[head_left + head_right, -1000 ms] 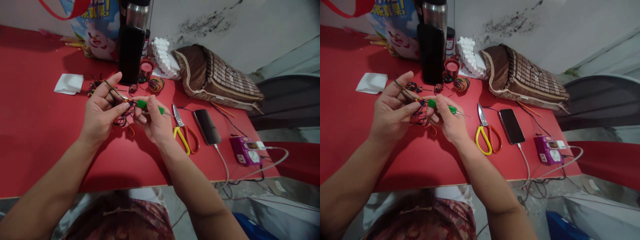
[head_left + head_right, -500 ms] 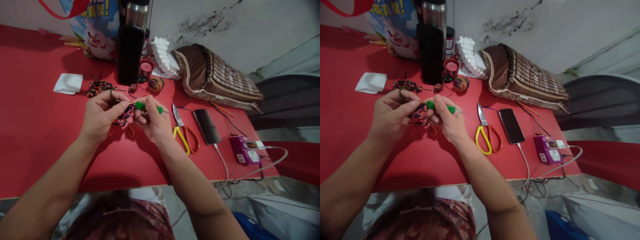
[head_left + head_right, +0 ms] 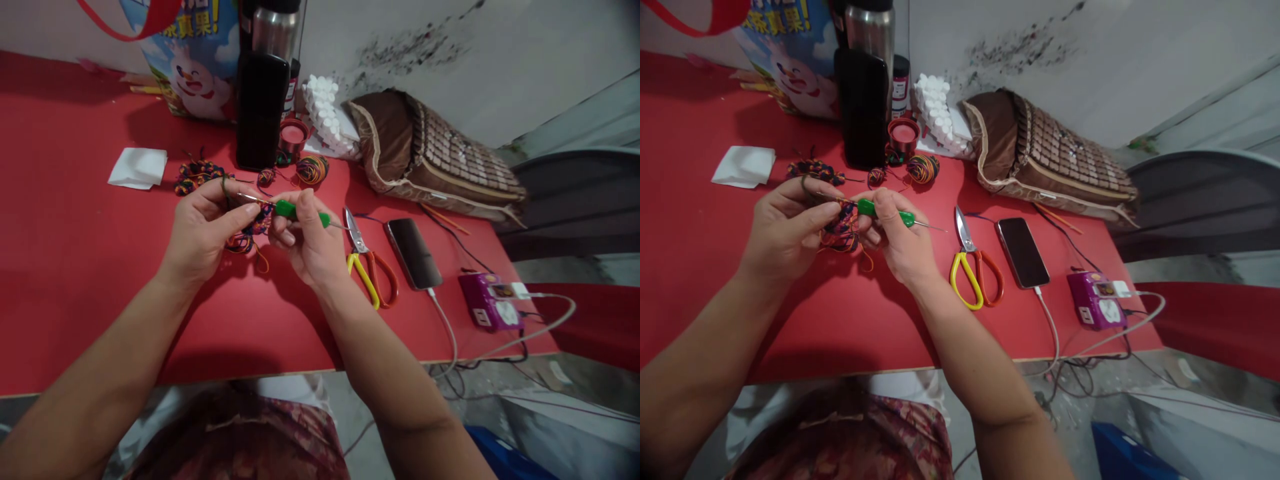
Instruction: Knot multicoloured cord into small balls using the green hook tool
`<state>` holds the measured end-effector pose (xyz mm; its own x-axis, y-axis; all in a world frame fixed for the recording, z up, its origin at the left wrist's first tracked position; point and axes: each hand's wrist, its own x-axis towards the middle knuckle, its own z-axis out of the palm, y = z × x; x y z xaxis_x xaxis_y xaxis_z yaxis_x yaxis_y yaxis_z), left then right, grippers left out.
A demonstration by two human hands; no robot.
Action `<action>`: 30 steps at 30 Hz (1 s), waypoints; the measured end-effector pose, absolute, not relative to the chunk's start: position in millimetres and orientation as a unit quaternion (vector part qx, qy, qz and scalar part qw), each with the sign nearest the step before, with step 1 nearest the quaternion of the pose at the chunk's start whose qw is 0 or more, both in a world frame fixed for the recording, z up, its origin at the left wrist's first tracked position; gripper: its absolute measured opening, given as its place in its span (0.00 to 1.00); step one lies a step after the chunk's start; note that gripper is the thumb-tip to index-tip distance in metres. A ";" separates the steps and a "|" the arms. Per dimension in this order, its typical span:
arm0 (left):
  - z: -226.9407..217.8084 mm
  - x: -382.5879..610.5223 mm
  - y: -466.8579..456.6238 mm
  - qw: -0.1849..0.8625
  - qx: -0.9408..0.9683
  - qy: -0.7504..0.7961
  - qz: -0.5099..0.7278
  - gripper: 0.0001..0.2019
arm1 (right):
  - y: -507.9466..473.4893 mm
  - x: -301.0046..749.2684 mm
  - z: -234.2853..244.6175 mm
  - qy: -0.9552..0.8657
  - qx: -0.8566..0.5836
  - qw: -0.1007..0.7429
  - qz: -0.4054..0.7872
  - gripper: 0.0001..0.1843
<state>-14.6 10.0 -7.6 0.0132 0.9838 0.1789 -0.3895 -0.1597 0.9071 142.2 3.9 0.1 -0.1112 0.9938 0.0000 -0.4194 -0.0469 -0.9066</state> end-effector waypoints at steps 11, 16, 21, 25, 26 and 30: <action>-5.4 -11.8 7.8 0.594 0.429 0.339 0.590 0.15 | 5.5 141.8 -3.8 -0.430 -0.337 0.593 0.592 0.30; -10.4 -8.1 6.8 0.615 0.397 0.347 0.587 0.17 | 6.3 139.1 -11.4 -0.452 -0.321 0.596 0.581 0.30; -8.2 -10.3 8.9 0.629 0.381 0.344 0.584 0.19 | 5.6 138.5 -14.5 -0.457 -0.321 0.606 0.566 0.27; -4.7 -13.7 11.0 0.628 0.383 0.333 0.590 0.36 | 5.2 139.6 -14.0 -0.469 -0.295 0.609 0.568 0.22; -4.2 -14.6 11.3 0.623 0.383 0.333 0.595 0.38 | 5.4 139.7 -14.4 -0.472 -0.291 0.608 0.567 0.21; -1.7 -16.8 10.2 0.614 0.395 0.338 0.594 0.48 | 7.8 139.7 -19.8 -0.478 -0.294 0.600 0.570 0.22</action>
